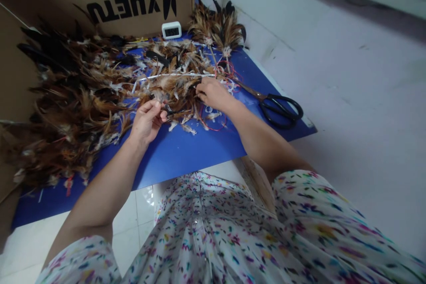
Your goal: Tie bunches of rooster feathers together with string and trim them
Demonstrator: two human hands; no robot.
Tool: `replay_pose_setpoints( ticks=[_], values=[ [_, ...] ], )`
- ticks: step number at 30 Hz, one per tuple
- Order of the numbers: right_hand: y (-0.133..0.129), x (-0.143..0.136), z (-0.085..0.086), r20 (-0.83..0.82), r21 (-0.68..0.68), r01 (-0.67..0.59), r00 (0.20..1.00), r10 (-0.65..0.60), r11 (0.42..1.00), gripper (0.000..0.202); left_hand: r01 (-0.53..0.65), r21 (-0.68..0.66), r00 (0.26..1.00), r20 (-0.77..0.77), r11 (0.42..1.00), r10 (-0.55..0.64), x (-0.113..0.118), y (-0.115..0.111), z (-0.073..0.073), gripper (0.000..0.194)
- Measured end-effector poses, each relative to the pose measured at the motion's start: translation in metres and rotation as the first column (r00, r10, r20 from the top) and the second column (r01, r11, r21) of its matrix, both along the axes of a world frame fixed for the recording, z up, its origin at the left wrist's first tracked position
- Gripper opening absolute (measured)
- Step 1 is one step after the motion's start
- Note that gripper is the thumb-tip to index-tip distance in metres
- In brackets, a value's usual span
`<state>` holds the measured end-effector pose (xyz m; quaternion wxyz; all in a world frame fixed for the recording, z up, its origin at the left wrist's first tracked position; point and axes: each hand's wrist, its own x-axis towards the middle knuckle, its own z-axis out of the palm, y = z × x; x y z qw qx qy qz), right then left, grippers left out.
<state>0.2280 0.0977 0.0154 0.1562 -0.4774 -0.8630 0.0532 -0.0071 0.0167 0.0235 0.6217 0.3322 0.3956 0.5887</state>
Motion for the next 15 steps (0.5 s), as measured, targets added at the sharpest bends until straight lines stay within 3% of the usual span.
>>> replay_pose_setpoints(
  ticks=[9, 12, 15],
  values=[
    [0.007, 0.015, 0.004, -0.271, 0.081, 0.212, 0.945, -0.183, 0.974, 0.021, -0.001, 0.000, 1.000, -0.009, 1.000, 0.001, 0.002, -0.001, 0.002, 0.038],
    [0.008, 0.023, 0.004, -0.292, 0.101, 0.265, 0.929, -0.226, 0.959, 0.024, -0.010, -0.014, 1.000, -0.024, 1.000, 0.009, 0.003, -0.002, 0.004, 0.035],
    [0.002, 0.026, 0.010, -0.242, 0.134, 0.241, 0.948, -0.204, 0.961, 0.027, -0.011, -0.019, 1.000, -0.018, 1.000, 0.011, 0.003, -0.001, 0.004, 0.034]
  ],
)
